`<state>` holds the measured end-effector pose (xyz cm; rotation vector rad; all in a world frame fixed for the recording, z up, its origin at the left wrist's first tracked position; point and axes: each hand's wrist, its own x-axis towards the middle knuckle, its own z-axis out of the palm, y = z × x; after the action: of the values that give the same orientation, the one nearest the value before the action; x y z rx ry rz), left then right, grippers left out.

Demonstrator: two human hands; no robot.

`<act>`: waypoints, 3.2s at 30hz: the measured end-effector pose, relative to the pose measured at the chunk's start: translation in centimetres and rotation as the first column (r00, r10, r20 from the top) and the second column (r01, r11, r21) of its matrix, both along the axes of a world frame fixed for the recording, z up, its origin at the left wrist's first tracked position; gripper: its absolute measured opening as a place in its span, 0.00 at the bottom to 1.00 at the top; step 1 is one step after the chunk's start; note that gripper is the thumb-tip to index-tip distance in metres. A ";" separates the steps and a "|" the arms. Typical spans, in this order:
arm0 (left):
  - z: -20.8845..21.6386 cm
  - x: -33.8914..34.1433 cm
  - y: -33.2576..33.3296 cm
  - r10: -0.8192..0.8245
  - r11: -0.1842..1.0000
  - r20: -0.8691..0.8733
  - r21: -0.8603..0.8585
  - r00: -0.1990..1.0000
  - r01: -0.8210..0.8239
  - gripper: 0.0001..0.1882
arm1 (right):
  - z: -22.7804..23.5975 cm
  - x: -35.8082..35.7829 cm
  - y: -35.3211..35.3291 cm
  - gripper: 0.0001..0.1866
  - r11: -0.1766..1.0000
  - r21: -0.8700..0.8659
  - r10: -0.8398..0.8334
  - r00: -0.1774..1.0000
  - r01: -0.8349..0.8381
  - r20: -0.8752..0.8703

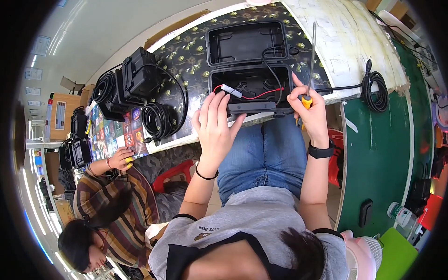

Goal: Assembling or inspecting a black electrical junction box using a screwdriver at a workbench.

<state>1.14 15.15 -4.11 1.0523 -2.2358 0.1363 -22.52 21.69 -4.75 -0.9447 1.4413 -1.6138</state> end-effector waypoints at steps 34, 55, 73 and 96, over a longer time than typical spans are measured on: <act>0.7 3.5 1.4 -0.172 0.984 0.105 -0.017 0.979 0.175 0.26 | 6.6 -1.7 -6.4 0.23 0.924 -0.342 -0.072 0.804 -0.168 -0.590; 0.7 -3.1 2.8 -0.244 0.957 0.165 -0.118 0.956 0.265 0.27 | 5.9 1.7 -6.5 0.17 0.932 -0.362 -0.213 0.800 -0.006 -0.561; 3.6 -2.9 1.1 -0.348 0.922 0.060 0.204 0.935 0.330 0.37 | 6.6 2.7 -3.5 0.12 0.965 -0.253 -0.164 0.906 0.066 -0.390; 0.7 1.6 -2.9 -0.118 0.993 -0.198 -0.002 0.973 0.119 0.23 | 6.3 0.3 -5.8 0.24 0.988 -0.148 -0.002 0.972 -0.033 -0.235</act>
<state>2.78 12.20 -3.44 0.8932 -2.1128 -0.0303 -22.19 15.93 1.54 -1.2668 1.4780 -1.6616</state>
